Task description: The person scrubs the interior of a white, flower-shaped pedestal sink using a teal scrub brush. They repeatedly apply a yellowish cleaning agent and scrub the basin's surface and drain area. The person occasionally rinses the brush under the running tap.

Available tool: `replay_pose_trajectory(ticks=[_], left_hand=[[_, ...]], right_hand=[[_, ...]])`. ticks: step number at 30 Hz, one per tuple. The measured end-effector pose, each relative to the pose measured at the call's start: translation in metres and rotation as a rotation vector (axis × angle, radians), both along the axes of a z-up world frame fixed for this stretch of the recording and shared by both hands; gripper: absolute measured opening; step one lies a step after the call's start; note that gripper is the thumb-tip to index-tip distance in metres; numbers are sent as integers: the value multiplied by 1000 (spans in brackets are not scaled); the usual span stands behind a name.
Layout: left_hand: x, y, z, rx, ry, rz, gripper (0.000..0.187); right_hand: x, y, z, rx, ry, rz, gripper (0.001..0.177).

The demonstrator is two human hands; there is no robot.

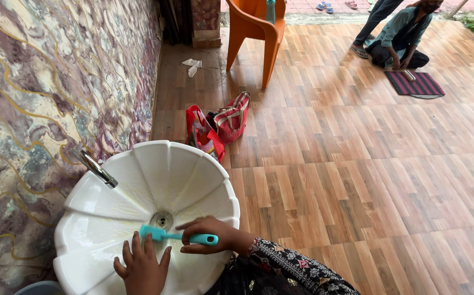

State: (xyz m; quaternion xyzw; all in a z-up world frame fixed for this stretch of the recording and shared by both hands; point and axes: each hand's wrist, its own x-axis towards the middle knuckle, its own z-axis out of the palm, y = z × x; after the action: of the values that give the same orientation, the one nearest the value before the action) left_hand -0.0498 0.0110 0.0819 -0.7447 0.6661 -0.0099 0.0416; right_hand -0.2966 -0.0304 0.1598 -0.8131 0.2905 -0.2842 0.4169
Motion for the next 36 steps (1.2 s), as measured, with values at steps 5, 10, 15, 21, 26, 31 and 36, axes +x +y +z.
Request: replay_pose_trajectory(ticks=[5,10,15,21,26,31,36], left_hand=[[-8,-2,1,70,-78,153,78],[2,-13,-14,74,-110,172,79],[7,-36,-32,185,-141,233,75],[9,-22,-37,-55,-107,221,82],[-2,-21,-19,-257,136,132,81],[-18,-14,19,-461,309,2,76],[-21,-16,39,-463,380,-58,73]], right_hand=[[-4,-2,3,-170,233,-116,36],[-3,3,-4,-152,190,-172,30],[-6,-3,-3,59,202,-105,38],[-7,5,-14,-445,215,-247,30],[-11,-4,-11,125,99,28,29],[-4,3,4,-244,244,-240,30],[-11,-2,3,431,-103,277,33]])
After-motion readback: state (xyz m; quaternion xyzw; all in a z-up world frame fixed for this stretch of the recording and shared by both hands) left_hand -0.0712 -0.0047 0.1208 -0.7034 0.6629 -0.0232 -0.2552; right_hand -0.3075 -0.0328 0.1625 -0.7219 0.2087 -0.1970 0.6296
